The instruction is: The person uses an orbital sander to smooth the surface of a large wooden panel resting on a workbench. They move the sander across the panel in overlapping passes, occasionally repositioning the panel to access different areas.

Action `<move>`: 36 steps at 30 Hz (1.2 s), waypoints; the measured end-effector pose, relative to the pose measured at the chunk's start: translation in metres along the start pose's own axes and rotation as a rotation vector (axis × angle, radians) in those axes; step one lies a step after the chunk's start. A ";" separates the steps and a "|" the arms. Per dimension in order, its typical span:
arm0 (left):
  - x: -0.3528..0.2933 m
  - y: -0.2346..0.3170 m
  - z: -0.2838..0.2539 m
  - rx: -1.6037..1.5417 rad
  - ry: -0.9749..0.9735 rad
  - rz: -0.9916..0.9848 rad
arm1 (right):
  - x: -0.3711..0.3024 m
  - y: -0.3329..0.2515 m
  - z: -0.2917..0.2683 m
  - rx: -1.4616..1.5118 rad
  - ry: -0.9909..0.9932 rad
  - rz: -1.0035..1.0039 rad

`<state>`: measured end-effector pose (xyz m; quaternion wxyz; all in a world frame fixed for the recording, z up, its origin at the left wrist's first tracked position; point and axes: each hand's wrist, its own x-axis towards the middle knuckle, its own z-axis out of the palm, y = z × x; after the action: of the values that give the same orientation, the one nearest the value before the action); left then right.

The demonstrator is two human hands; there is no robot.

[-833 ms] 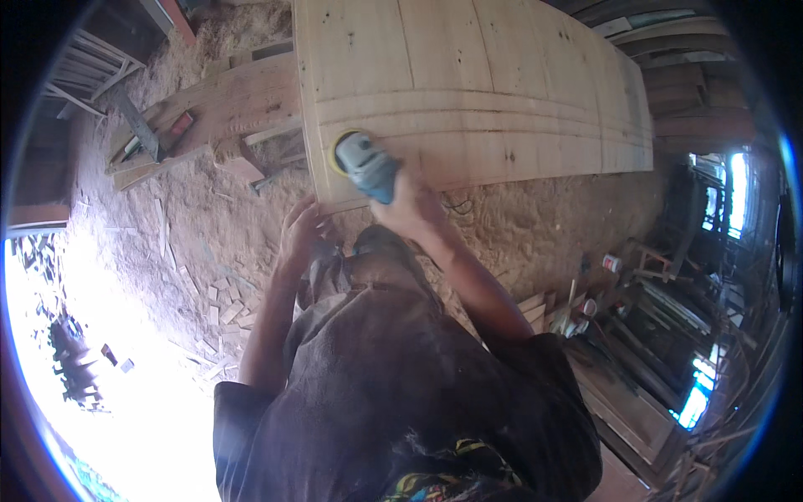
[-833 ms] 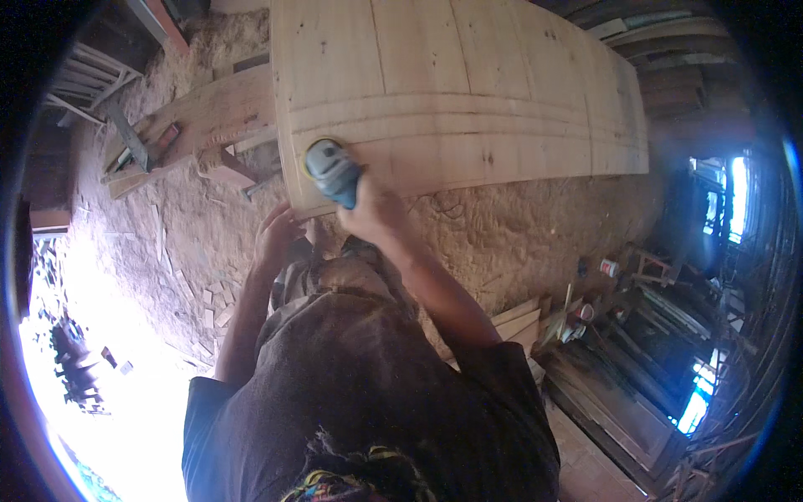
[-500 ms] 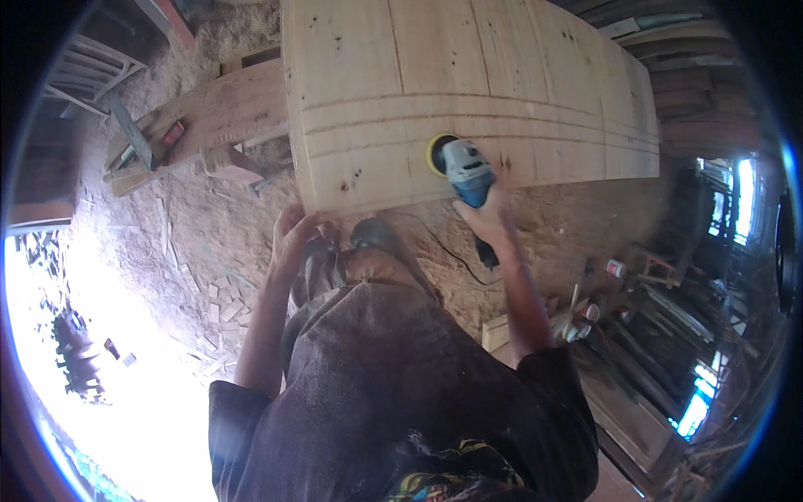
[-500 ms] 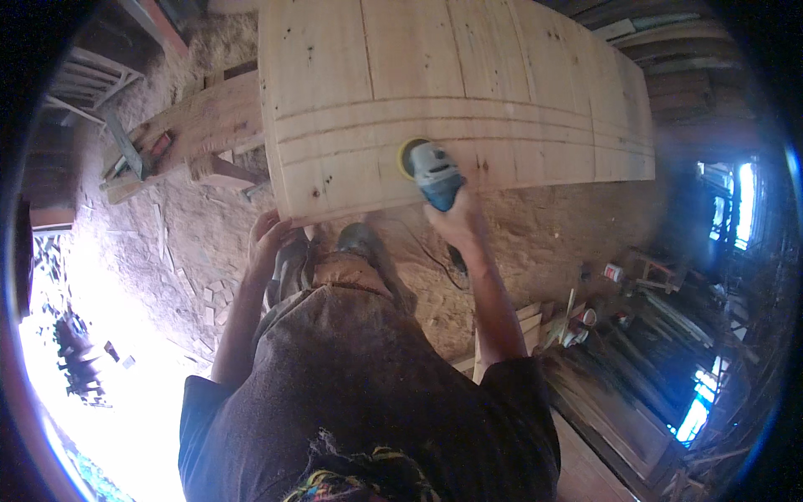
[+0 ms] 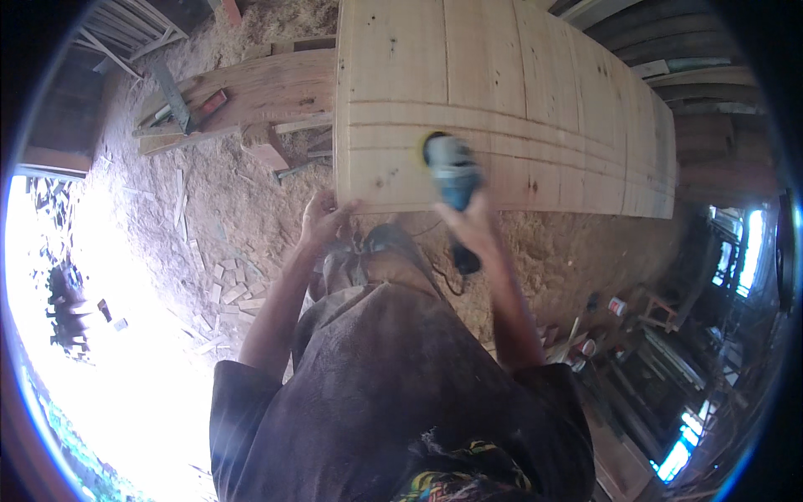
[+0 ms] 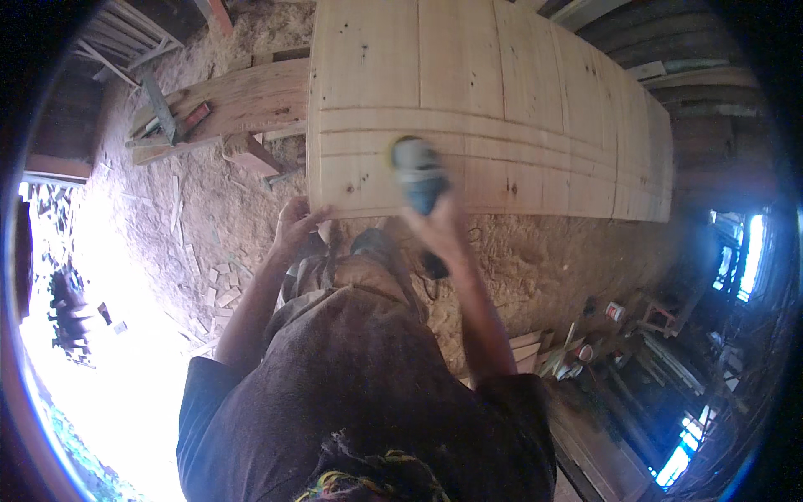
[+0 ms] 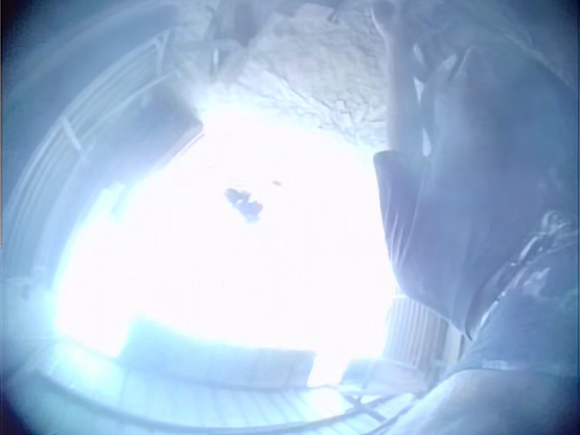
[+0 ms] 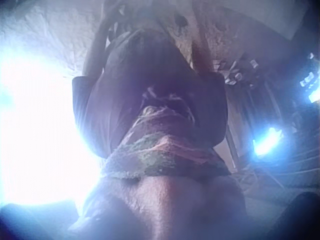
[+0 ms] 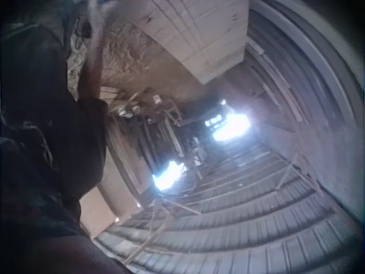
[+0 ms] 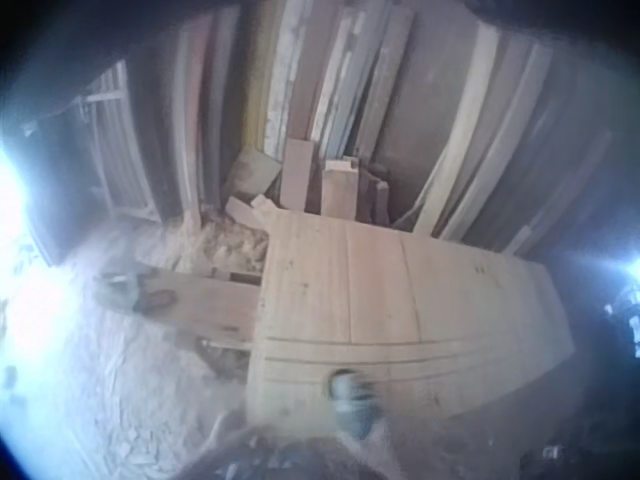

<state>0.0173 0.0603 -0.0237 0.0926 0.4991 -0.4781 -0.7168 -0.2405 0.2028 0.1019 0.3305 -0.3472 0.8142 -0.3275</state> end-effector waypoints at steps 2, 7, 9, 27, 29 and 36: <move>-0.004 0.003 0.003 -0.050 0.012 0.003 | 0.020 -0.028 0.053 -0.127 -0.095 -0.090; -0.004 0.012 0.006 -0.018 0.037 -0.017 | 0.036 -0.052 0.074 -0.307 -0.077 0.010; -0.003 0.014 0.008 -0.055 0.022 -0.016 | 0.031 -0.044 0.047 -0.356 -0.034 0.097; -0.005 0.017 0.003 -0.106 0.030 -0.037 | 0.008 0.080 -0.151 -0.080 0.357 0.562; -0.002 0.013 0.002 -0.123 0.001 -0.060 | 0.018 0.064 -0.129 -0.088 0.364 0.551; -0.002 0.011 0.004 -0.089 0.028 0.007 | 0.082 -0.044 0.054 -0.325 -0.084 0.069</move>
<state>0.0111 0.0580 -0.0141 0.1236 0.5027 -0.4462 -0.7300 -0.2284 0.0981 0.0796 0.3147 -0.3811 0.8535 -0.1652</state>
